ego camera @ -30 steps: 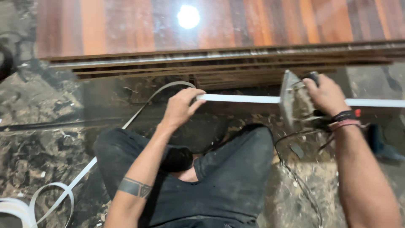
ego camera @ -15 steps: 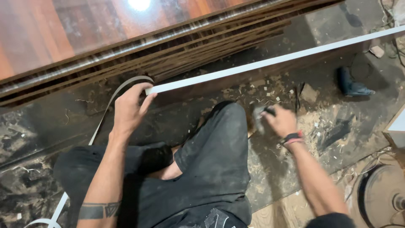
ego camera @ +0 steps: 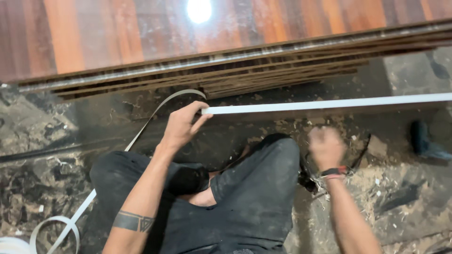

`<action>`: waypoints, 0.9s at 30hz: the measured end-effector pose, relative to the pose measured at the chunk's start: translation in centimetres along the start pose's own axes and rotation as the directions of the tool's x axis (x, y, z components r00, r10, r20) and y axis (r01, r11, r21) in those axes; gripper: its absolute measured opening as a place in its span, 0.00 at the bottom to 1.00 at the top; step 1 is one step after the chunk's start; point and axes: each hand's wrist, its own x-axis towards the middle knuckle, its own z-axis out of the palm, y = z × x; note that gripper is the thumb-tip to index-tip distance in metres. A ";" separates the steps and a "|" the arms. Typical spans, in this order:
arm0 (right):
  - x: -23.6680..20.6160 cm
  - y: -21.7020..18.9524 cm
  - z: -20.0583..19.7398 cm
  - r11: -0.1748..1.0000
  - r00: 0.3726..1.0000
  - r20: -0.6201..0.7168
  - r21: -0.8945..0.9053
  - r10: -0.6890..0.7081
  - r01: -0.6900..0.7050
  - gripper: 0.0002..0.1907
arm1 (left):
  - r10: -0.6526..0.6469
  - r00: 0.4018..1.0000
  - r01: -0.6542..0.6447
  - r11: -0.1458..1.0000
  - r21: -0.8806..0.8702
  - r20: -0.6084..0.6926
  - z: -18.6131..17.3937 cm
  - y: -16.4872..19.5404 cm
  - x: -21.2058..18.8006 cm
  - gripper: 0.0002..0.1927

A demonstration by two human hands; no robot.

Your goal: The person sits on the floor and uses a hand iron to press white edge banding tape onto the front edge of laminated plywood panels, feeding the tape along the edge and running the iron over it. They tear off lengths of tape, press the banding down by hand, and use a roll of masking tape during the work.

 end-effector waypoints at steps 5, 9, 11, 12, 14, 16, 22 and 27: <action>10.3 -0.3 -2.6 0.903 0.920 -0.018 0.184 -0.391 0.387 0.13 | -0.171 0.984 0.176 0.950 -0.260 0.043 0.6 -0.6 -0.5 0.15; 13.2 -2.0 0.8 0.932 0.850 0.405 0.018 -0.337 0.361 0.20 | -0.222 0.975 0.203 0.864 -0.461 0.012 0.7 -0.9 -0.4 0.15; 12.4 -4.8 2.3 0.901 0.803 0.459 -0.012 -0.380 0.433 0.19 | -0.282 0.959 0.242 0.811 -0.533 0.007 0.6 -1.1 -0.4 0.13; 11.7 -7.1 2.5 0.849 0.765 0.421 0.023 -0.487 0.528 0.17 | -0.307 0.952 0.256 0.777 -0.575 0.009 0.6 -1.2 -0.3 0.12; 10.2 -13.2 2.8 0.763 0.703 0.335 0.086 -0.627 0.640 0.16 | -0.329 0.944 0.263 0.730 -0.631 0.014 0.7 -1.5 -0.2 0.12; 6.9 -20.9 4.3 0.858 0.748 0.435 0.141 -0.502 0.494 0.28 | -0.338 0.940 0.280 0.697 -0.660 0.042 0.8 -1.8 -0.4 0.11; 1.7 -33.0 8.6 0.706 0.566 0.434 0.308 -0.701 0.638 0.37 | -0.269 0.943 0.123 0.829 -0.545 -0.196 1.0 -2.4 -0.6 0.16; 3.4 -28.2 8.1 0.618 0.529 0.319 0.421 -0.786 0.664 0.29 | -0.260 0.963 0.198 0.867 -0.457 -0.075 0.1 -1.7 -0.7 0.13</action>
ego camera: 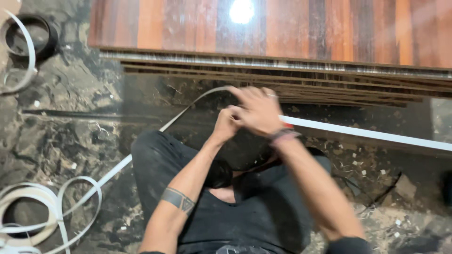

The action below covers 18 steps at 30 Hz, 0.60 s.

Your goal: The person sits on the floor and uses a hand iron to press white edge banding tape onto the front edge of laminated plywood panels, feeding the tape along the edge and running the iron over it. They tear off lengths of tape, press the banding down by hand, and use a roll of masking tape during the work.

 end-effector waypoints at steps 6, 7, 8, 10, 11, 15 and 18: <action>-11.0 12.7 -10.2 0.874 0.869 0.243 -0.355 0.430 -0.333 0.22 | -0.151 0.984 0.172 0.939 -0.297 0.091 -0.8 2.7 -0.6 0.12; -11.6 13.6 -10.8 0.699 0.651 0.276 -0.409 0.707 -0.586 0.22 | -0.153 0.985 0.170 0.950 -0.260 0.085 -0.8 2.9 -0.5 0.12; -11.2 13.7 -10.2 0.786 0.763 0.263 -0.405 0.590 -0.468 0.22 | -0.145 0.987 0.160 0.949 -0.273 0.075 -0.9 3.1 -0.5 0.12; -8.9 11.9 -8.1 0.891 0.920 0.228 -0.403 0.319 -0.209 0.23 | -0.129 0.989 0.143 0.944 -0.299 0.066 -0.8 2.8 -0.3 0.12; -7.0 9.8 -6.3 0.904 0.966 0.196 -0.420 0.170 -0.074 0.23 | -0.128 0.989 0.143 0.941 -0.308 0.067 -0.6 2.4 -0.3 0.12; 1.9 -0.5 -0.8 0.966 0.897 0.360 -0.051 0.255 -0.254 0.27 | -0.002 1.000 0.001 0.983 -0.185 -0.003 -0.2 0.2 -0.6 0.13; 5.2 -5.8 0.0 0.998 0.983 0.186 0.055 0.005 -0.015 0.32 | 0.133 0.988 -0.136 0.990 -0.035 -0.072 0.7 -0.8 -0.6 0.20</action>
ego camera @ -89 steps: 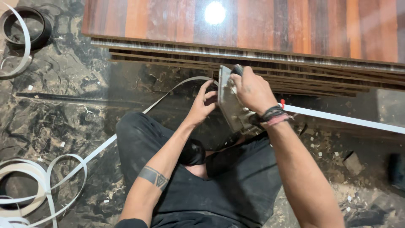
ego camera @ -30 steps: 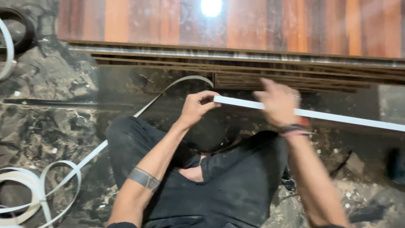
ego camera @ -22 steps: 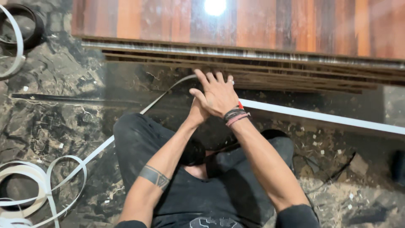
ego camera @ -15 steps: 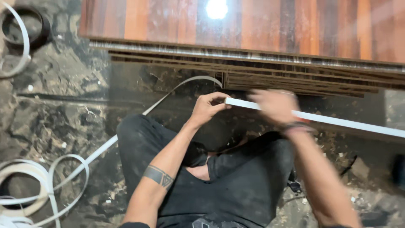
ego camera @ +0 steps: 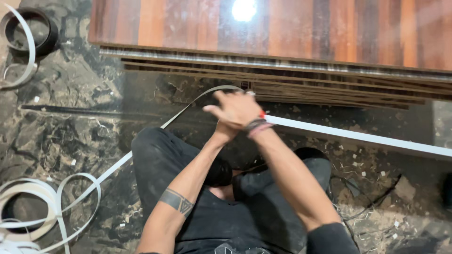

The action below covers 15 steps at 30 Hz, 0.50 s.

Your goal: The person sits on the floor and uses a hand iron to press white edge banding tape onto the front edge of laminated plywood panels, feeding the tape along the edge and running the iron over it. They tear off lengths of tape, press the banding down by hand, and use a roll of masking tape during the work.

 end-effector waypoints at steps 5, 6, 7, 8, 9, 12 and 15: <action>-0.5 -1.5 -2.0 0.987 0.994 -0.104 0.159 0.021 -0.004 0.27 | -0.017 0.997 0.012 0.998 -0.067 -0.070 0.2 0.2 -0.6 0.21; -1.4 -0.5 -2.0 0.982 0.980 -0.192 0.191 0.045 -0.008 0.26 | -0.106 0.994 0.103 0.989 -0.107 -0.019 -0.1 0.4 -0.7 0.17; -2.2 0.9 -2.2 0.977 0.960 -0.274 0.213 0.055 0.004 0.24 | -0.185 0.982 0.187 0.972 -0.145 0.022 -0.1 0.6 -0.6 0.14; -3.3 2.6 -2.2 0.990 0.964 -0.246 0.121 0.103 -0.074 0.24 | -0.200 0.979 0.204 0.966 -0.158 0.046 -0.3 0.9 -0.6 0.12; -4.5 4.5 -2.1 0.988 0.962 -0.225 0.031 0.155 -0.152 0.23 | -0.216 0.974 0.226 0.960 -0.166 0.075 -0.5 1.3 -0.9 0.11; -8.2 10.1 -2.1 0.966 0.974 -0.175 -0.185 0.146 -0.178 0.20 | -0.085 0.989 0.071 0.991 0.110 0.122 -1.6 2.4 0.6 0.11; -14.6 15.3 -4.2 0.827 0.845 -0.055 -0.179 0.533 -0.533 0.26 | -0.182 0.972 0.139 0.956 0.258 0.150 -1.6 3.6 -0.2 0.12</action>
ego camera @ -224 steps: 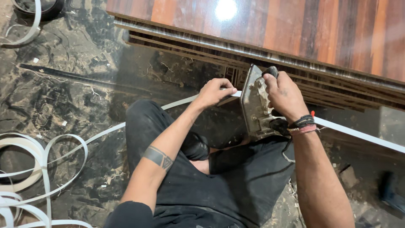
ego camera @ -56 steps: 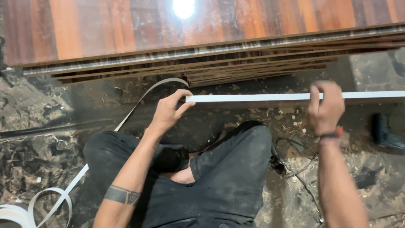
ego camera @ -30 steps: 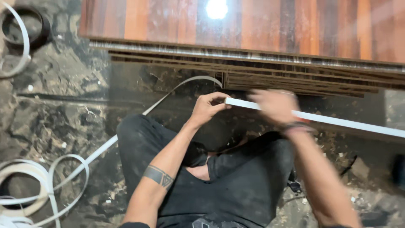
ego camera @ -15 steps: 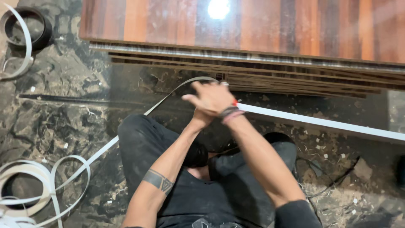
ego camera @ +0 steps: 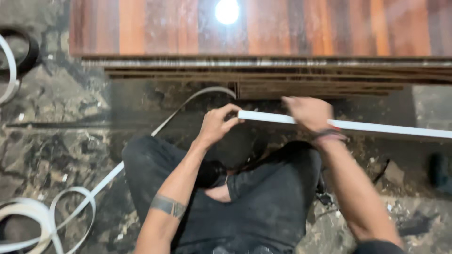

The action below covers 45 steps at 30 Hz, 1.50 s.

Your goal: The person sits on the floor and uses a hand iron to press white edge banding tape onto the front edge of laminated plywood panels, feeding the tape along the edge and running the iron over it. They tear off lengths of tape, press the banding down by hand, and use a roll of masking tape during the work.

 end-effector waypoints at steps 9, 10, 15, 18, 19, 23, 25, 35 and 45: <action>-3.3 1.6 -1.8 0.975 0.956 -0.275 0.162 -0.101 0.150 0.25 | -0.060 0.998 0.059 0.998 0.037 0.031 0.7 -0.5 0.5 0.13; -2.7 -3.3 -0.6 0.992 0.982 -0.168 0.085 -0.082 0.097 0.23 | -0.064 0.997 0.063 0.998 0.029 0.035 1.1 -0.8 0.6 0.13; -0.1 -20.3 1.8 0.809 0.750 -0.445 0.091 -0.489 0.581 0.35 | 0.086 0.996 -0.073 0.835 -0.546 -0.001 2.6 -1.6 -0.1 0.21; -0.8 -17.9 0.2 0.569 0.731 -0.486 0.462 -0.480 0.681 0.30 | 0.098 0.995 -0.100 0.954 -0.284 -0.021 2.2 -1.6 -0.6 0.18; -1.5 -16.0 -0.4 0.607 0.727 -0.520 0.420 -0.449 0.675 0.30 | 0.097 0.995 -0.100 0.992 -0.083 -0.039 1.8 -1.4 -0.6 0.16; -5.6 -5.6 -2.1 0.820 0.806 -0.439 0.226 -0.396 0.526 0.35 | 0.303 0.948 -0.317 0.899 0.304 0.094 0.4 0.2 -0.3 0.14; -7.2 0.1 -2.5 0.917 0.880 -0.320 0.075 -0.350 0.392 0.40 | 0.433 0.889 -0.457 0.812 0.363 0.150 0.3 0.9 0.1 0.14; -10.2 14.2 -1.1 0.988 0.990 -0.111 -0.142 -0.084 0.068 0.17 | 0.509 0.776 -0.631 0.613 0.476 0.373 -0.8 -0.1 1.0 0.14; -9.3 13.6 -1.0 0.985 0.992 -0.119 -0.169 -0.050 0.029 0.11 | -0.196 0.947 -0.135 0.479 0.867 0.256 -22.1 -4.1 -7.6 0.19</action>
